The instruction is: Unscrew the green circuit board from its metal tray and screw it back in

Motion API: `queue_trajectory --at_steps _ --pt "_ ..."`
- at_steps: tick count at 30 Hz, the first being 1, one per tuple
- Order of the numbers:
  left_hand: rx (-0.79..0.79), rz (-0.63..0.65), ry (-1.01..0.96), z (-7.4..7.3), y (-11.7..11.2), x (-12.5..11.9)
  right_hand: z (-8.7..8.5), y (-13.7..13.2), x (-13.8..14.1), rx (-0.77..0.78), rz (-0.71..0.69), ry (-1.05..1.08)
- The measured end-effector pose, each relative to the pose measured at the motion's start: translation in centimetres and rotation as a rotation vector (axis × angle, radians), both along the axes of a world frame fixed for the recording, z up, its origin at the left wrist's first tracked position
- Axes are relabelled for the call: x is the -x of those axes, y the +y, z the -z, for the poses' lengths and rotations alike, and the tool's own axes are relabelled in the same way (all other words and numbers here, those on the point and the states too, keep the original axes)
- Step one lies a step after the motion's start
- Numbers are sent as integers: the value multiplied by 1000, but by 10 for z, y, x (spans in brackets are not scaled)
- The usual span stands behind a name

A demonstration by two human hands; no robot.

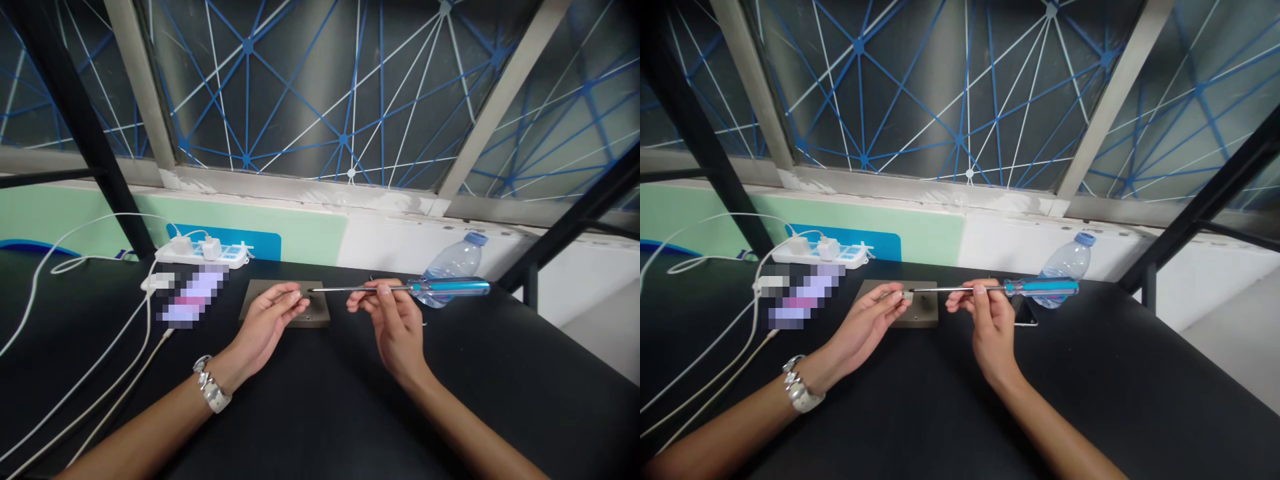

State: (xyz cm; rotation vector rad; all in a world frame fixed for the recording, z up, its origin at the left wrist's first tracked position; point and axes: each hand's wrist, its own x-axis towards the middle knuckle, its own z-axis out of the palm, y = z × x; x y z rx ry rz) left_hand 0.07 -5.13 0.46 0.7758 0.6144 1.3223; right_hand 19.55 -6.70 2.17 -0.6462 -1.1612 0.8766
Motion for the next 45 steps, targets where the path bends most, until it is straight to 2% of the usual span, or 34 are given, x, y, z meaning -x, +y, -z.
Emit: queue_trajectory --at_steps 9,28,35,40,45 --pt "-29 28 20 4 1 3 2 -1 1 21 -16 -13" --pt "-121 -19 216 1 3 5 0 0 -1 13 -78 -26" --pt "-141 -22 274 0 4 5 0 0 0 -5 -46 -50" --pt "-255 13 455 -1 7 9 -14 6 -3 -25 10 -204" --pt "-452 63 710 -10 14 10 -48 22 1 -13 2 -606"
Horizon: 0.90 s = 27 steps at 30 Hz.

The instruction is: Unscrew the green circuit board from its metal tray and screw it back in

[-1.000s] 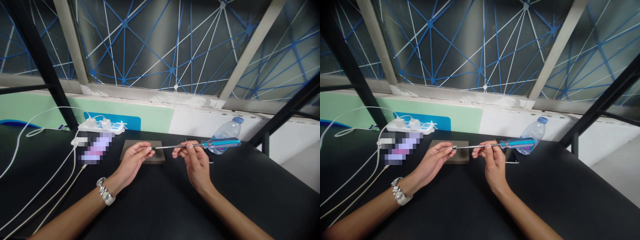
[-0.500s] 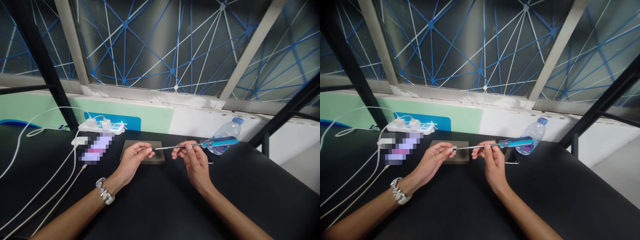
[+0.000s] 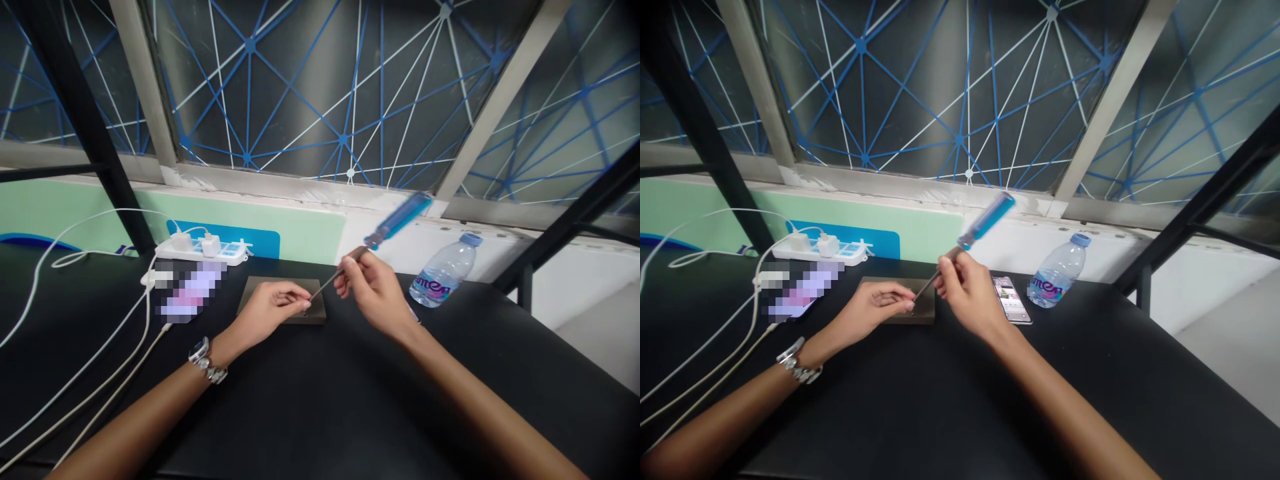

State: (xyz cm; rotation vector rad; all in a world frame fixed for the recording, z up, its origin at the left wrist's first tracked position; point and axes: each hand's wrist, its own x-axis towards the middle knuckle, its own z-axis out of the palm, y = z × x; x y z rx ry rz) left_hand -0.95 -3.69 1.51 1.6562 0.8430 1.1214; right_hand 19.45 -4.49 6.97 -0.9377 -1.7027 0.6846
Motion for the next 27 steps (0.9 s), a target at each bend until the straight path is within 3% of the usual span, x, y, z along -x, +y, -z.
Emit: queue_trajectory --at_steps 4,8,11,16,27 --pt "-220 -13 218 -14 12 -3 -31 19 14 -86 -62 -261" --pt "-246 0 267 -15 22 -7 -45 31 18 -84 -152 -481" --pt "-245 -6 295 -6 21 -8 -38 32 10 -32 -224 -522" --pt "-258 -23 317 4 11 -6 -18 29 3 55 -294 -404" --pt "-296 4 385 5 8 1 -14 20 15 -21 -268 -426"
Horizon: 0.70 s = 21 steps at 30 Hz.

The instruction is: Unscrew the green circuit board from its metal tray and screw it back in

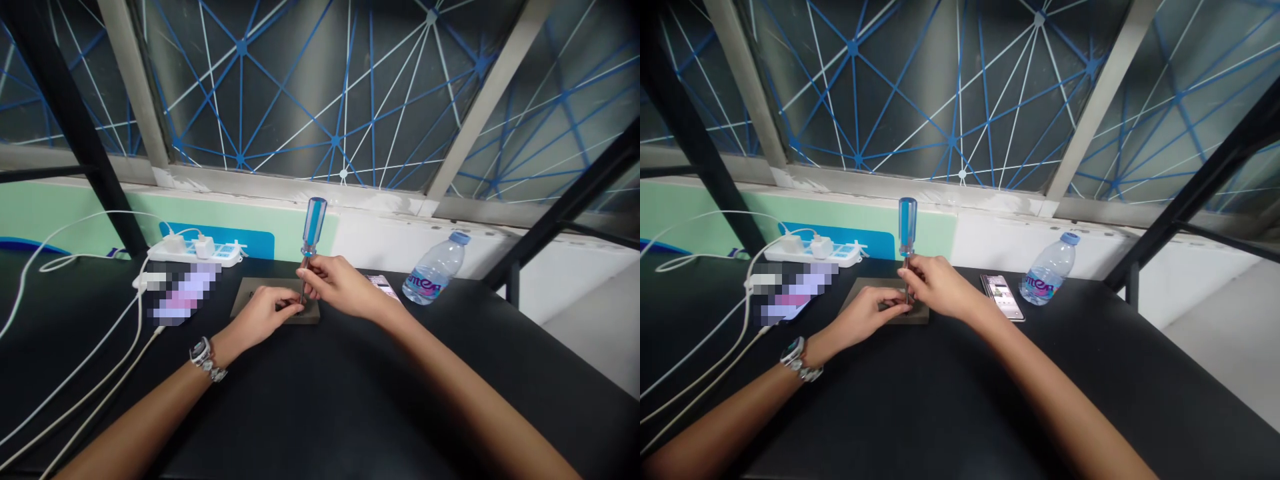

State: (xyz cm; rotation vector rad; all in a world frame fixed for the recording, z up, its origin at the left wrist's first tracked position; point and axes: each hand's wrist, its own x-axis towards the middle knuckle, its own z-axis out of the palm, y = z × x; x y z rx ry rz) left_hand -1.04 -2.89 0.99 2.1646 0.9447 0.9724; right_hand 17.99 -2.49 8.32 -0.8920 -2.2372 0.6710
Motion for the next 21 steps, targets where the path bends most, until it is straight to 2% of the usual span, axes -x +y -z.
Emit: queue_trajectory --at_steps 6,10,16,21 --pt "-2 1 34 -3 -3 -1 -2 5 -2 32 -35 -30" --pt "33 11 3 -4 -5 -1 6 6 -1 4 12 38" --pt "79 8 -67 -3 -2 0 30 5 6 226 -64 195" --pt "36 18 -58 -2 -2 -1 39 4 8 317 -34 333"
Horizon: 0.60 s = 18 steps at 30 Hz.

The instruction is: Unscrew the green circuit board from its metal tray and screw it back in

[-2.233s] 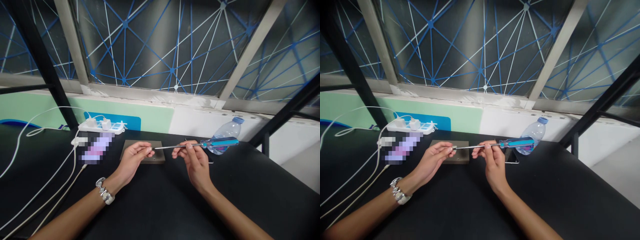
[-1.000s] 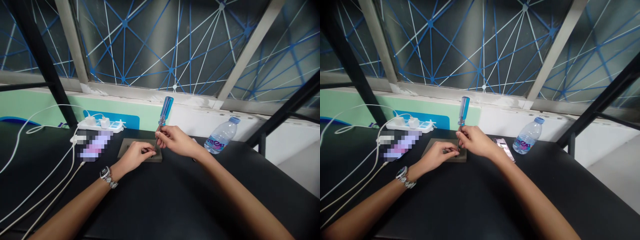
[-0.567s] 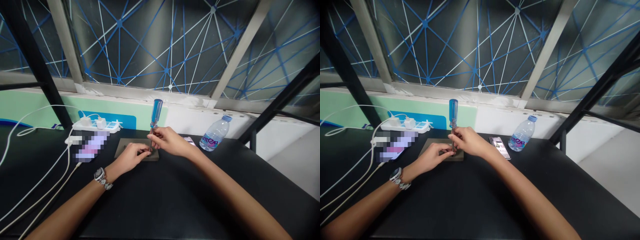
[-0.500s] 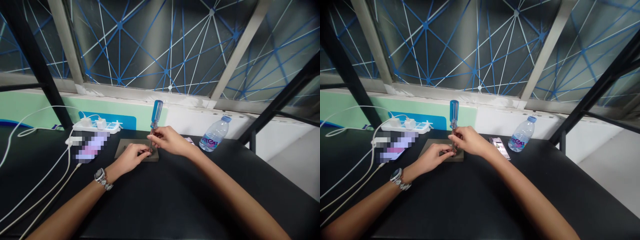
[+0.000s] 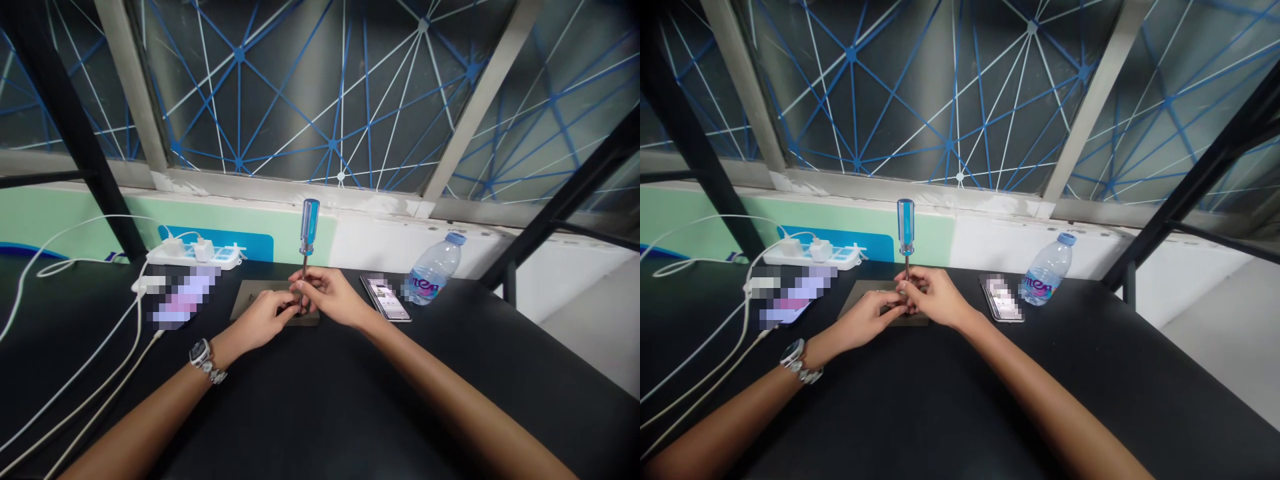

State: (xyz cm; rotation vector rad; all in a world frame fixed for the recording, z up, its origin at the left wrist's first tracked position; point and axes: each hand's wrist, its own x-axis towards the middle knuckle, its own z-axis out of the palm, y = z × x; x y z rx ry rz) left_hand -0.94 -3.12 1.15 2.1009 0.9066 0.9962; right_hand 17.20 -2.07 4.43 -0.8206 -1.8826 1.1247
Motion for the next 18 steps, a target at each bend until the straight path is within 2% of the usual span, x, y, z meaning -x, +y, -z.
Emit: queue_trajectory --at_steps 7,13,18 --pt "-28 12 109 -3 0 1 8 1 -1 18 -17 94" --pt "-22 8 67 -2 -3 -4 21 -3 -2 -32 145 214" --pt "-7 -23 -13 0 -5 -8 27 -4 0 -60 214 231"
